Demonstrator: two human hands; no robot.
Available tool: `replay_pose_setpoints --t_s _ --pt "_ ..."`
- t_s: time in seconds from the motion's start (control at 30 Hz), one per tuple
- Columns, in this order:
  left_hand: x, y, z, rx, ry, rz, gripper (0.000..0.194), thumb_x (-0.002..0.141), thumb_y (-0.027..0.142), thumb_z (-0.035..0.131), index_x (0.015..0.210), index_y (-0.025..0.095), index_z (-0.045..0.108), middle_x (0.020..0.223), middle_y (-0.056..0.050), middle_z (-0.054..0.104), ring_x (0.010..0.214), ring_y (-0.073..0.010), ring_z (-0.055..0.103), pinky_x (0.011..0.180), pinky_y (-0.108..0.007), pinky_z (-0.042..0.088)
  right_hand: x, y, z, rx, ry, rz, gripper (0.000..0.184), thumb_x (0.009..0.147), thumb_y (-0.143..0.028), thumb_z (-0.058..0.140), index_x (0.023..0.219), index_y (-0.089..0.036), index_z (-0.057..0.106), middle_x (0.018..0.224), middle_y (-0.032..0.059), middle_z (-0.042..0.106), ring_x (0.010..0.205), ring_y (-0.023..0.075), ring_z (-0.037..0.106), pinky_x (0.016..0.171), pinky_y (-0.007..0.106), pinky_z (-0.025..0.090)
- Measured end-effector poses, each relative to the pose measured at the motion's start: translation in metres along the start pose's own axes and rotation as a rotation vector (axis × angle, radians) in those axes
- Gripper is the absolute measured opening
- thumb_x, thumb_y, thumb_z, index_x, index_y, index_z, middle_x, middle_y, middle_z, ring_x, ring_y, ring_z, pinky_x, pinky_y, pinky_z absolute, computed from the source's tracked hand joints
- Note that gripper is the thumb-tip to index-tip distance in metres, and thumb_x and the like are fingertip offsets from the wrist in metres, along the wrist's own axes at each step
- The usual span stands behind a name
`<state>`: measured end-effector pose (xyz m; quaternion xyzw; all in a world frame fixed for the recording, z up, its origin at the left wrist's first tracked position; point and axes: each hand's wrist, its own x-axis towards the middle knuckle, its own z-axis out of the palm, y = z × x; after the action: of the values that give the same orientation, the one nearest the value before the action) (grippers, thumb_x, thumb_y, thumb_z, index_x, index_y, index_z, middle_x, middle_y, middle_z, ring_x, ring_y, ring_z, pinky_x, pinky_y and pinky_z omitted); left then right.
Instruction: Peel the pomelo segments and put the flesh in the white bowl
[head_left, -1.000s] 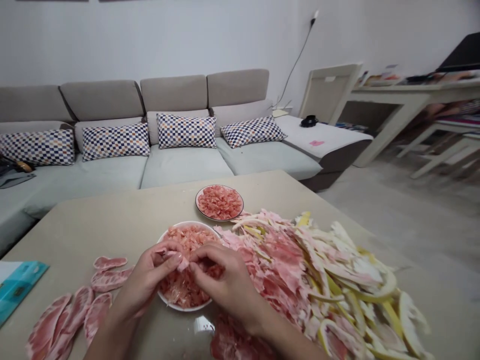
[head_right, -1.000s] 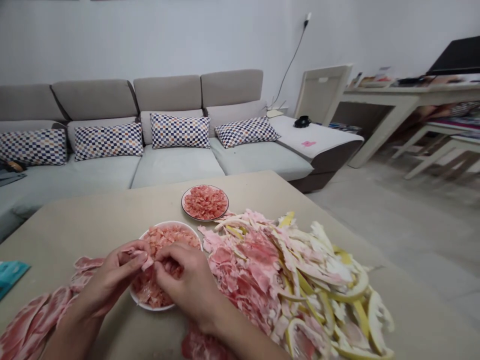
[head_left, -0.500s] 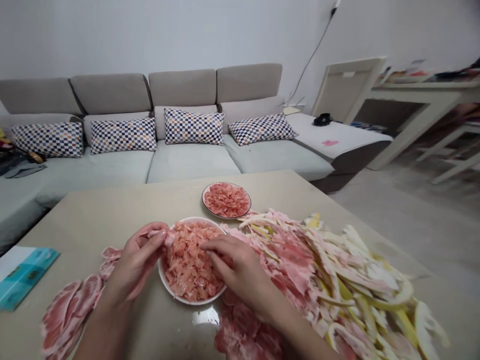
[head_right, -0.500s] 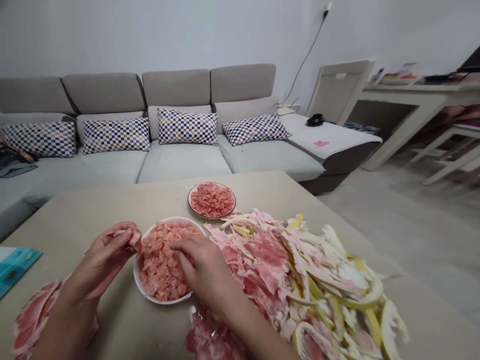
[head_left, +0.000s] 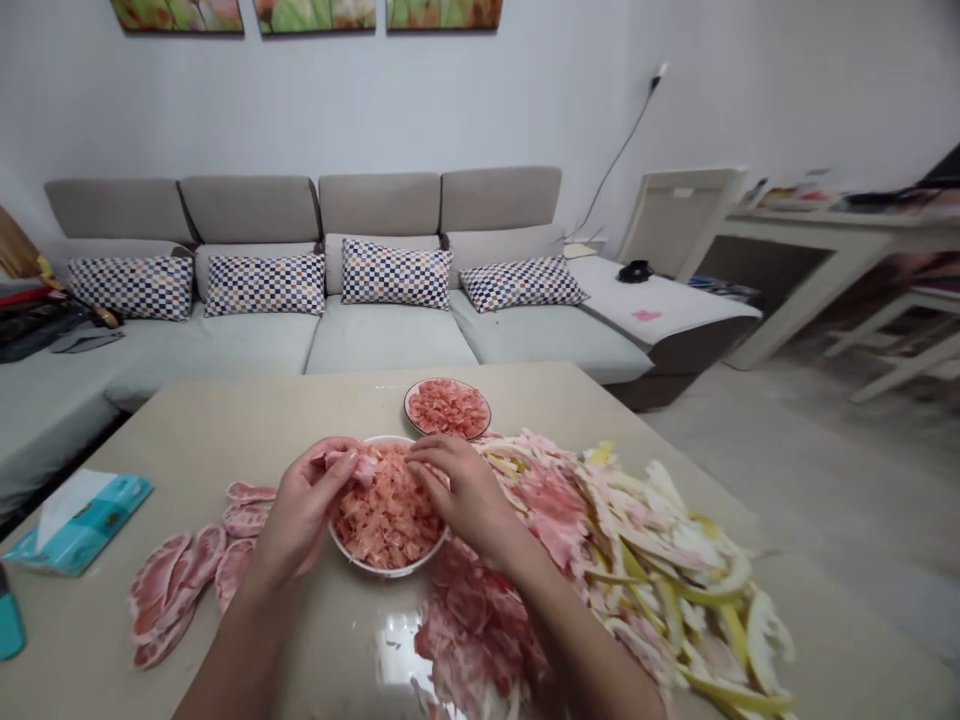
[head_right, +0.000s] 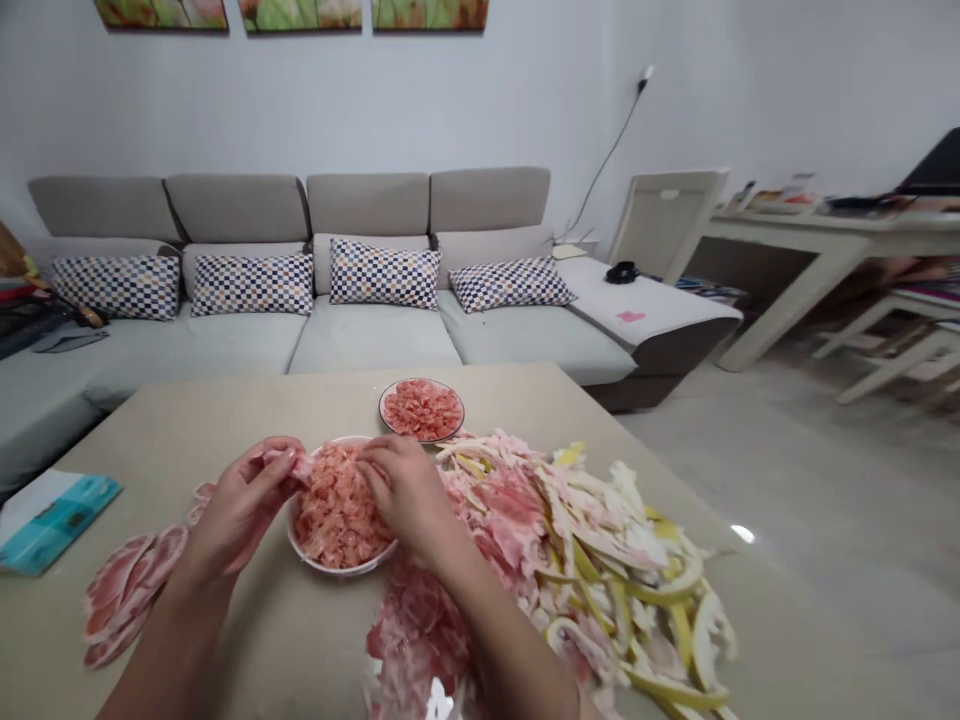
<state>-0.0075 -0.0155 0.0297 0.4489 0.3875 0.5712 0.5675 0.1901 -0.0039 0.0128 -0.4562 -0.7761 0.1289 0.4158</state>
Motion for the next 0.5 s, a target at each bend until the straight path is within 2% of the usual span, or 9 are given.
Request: replay_pose_setpoints --t_s 0.1,0.2,0.27,0.37,0.43,0.5 --pt "-0.017 0.008 0.015 0.105 -0.055 0.052 0.018 0.081 0.032 0.070 0.091 0.018 0.066 0.074 -0.001 0.070 0.073 -0.0144 0.063 0.074 -0.025 0.049 -0.004 -0.008 -0.030 -0.034 0.045 0.015 0.024 0.089 -0.009 0.052 0.100 -0.017 0.072 0.101 0.0106 0.071 0.097 0.0226 0.063 0.089 0.038 0.048" --pt "-0.034 -0.001 0.035 0.280 -0.136 0.079 0.018 0.083 0.034 0.066 0.090 0.017 0.065 0.078 -0.004 0.072 0.079 -0.0189 0.067 0.080 -0.030 0.050 -0.018 -0.020 -0.061 -0.031 0.107 0.058 0.023 0.088 -0.012 0.052 0.095 -0.018 0.073 0.098 0.0087 0.073 0.094 0.0221 0.066 0.087 0.036 0.049" --pt "-0.042 -0.018 0.052 0.320 -0.185 0.081 0.017 0.080 0.033 0.067 0.084 0.016 0.066 0.079 -0.006 0.072 0.078 -0.0208 0.067 0.077 -0.032 0.052 -0.030 -0.028 -0.078 -0.031 0.145 0.078 0.022 0.087 -0.014 0.052 0.094 -0.019 0.073 0.096 0.0077 0.074 0.092 0.0212 0.067 0.085 0.035 0.050" --pt "-0.052 -0.050 0.080 0.375 -0.262 0.078 0.014 0.080 0.029 0.067 0.085 0.015 0.068 0.080 -0.007 0.072 0.077 -0.0209 0.067 0.074 -0.032 0.052 -0.046 -0.041 -0.095 -0.043 0.161 0.101 0.024 0.086 -0.014 0.051 0.094 -0.020 0.073 0.096 0.0063 0.075 0.090 0.0194 0.069 0.082 0.031 0.051" --pt "-0.057 -0.070 0.096 0.406 -0.323 0.091 0.015 0.080 0.025 0.070 0.091 0.015 0.069 0.098 -0.009 0.071 0.091 -0.0218 0.066 0.081 -0.034 0.053 -0.054 -0.049 -0.103 -0.058 0.145 0.118 0.025 0.084 -0.014 0.052 0.092 -0.020 0.074 0.094 0.0054 0.076 0.088 0.0189 0.070 0.080 0.029 0.052" --pt "-0.061 -0.082 0.104 0.442 -0.355 0.096 0.025 0.087 0.028 0.063 0.109 0.016 0.064 0.115 -0.009 0.066 0.098 -0.0224 0.064 0.084 -0.041 0.054 -0.062 -0.057 -0.109 -0.081 0.121 0.130 0.025 0.083 -0.013 0.052 0.090 -0.019 0.075 0.092 0.0048 0.077 0.086 0.0185 0.070 0.078 0.027 0.051"
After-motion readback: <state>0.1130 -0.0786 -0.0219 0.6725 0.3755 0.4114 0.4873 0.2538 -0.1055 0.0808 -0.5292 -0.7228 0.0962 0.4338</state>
